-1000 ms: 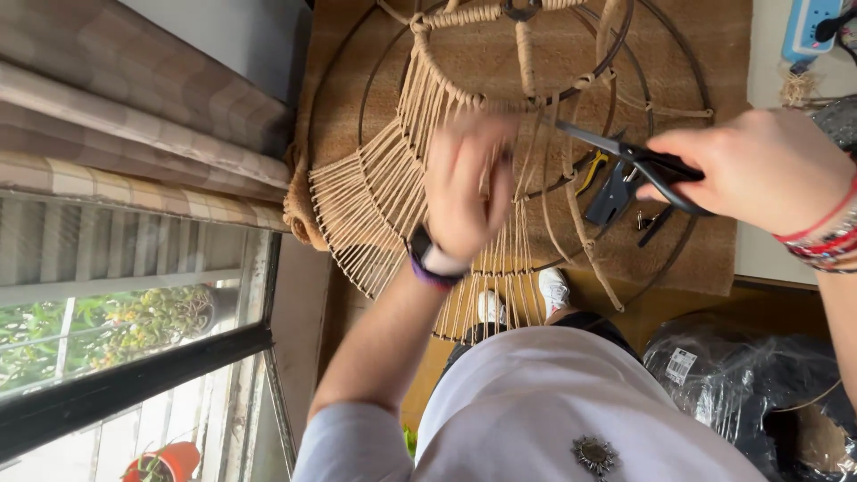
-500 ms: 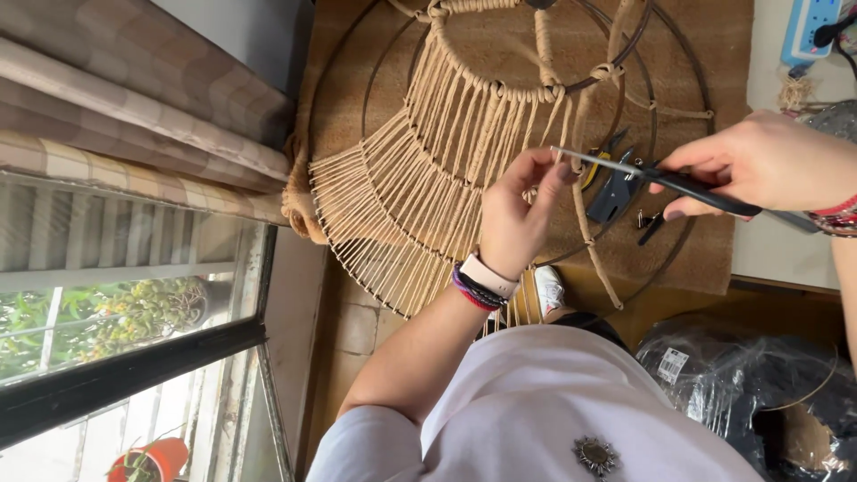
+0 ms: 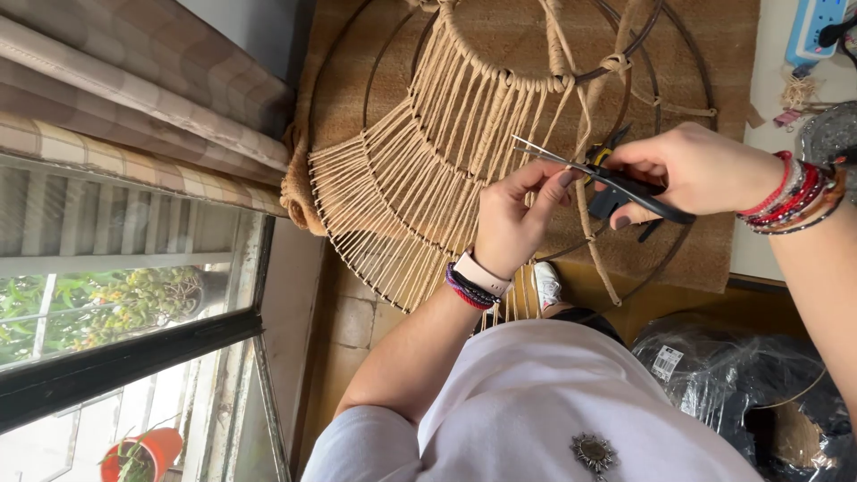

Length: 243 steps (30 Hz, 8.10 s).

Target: Weaving cord around a metal frame and securing it with glue and staples to create a lampshade

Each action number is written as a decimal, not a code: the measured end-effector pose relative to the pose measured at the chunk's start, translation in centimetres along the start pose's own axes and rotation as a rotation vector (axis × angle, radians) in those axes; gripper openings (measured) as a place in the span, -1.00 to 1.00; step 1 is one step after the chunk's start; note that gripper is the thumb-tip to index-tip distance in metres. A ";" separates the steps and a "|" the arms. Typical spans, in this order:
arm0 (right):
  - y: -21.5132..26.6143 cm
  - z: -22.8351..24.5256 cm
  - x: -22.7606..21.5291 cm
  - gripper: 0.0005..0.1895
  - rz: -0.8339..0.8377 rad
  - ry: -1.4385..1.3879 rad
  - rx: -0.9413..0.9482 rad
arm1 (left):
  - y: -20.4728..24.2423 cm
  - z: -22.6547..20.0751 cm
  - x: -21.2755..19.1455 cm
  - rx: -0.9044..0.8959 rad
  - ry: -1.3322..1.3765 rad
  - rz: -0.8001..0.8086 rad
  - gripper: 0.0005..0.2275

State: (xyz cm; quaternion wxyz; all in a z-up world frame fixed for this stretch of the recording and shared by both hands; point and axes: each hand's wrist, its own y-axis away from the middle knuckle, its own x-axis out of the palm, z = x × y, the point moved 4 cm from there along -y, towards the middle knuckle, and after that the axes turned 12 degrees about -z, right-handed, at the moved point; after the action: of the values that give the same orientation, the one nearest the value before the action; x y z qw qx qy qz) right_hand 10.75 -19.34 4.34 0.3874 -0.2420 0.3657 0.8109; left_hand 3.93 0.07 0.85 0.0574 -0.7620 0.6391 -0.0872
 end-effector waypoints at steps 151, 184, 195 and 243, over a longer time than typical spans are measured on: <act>10.3 -11.7 11.1 -0.80 -0.820 -0.973 0.086 | 2.8 -13.1 5.8 0.623 -0.756 0.039 -0.73; 27.5 -45.1 5.6 -0.44 -0.851 -0.972 0.498 | -3.2 44.8 47.2 -0.472 0.098 -0.012 -0.32; 37.6 -46.0 19.9 -0.32 -0.981 -0.605 1.032 | 8.1 30.1 47.5 -0.102 -0.376 0.335 -0.14; 48.0 -56.1 14.5 -0.73 -0.343 0.037 0.651 | 44.1 25.9 54.0 -0.127 -0.533 1.298 -0.61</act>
State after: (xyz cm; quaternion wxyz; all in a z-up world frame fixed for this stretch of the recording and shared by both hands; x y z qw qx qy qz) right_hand -30.19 -77.31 -20.48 0.5678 -0.1786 0.5657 0.5707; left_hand -24.20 -61.43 -30.08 0.2076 -0.2240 0.9327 0.1918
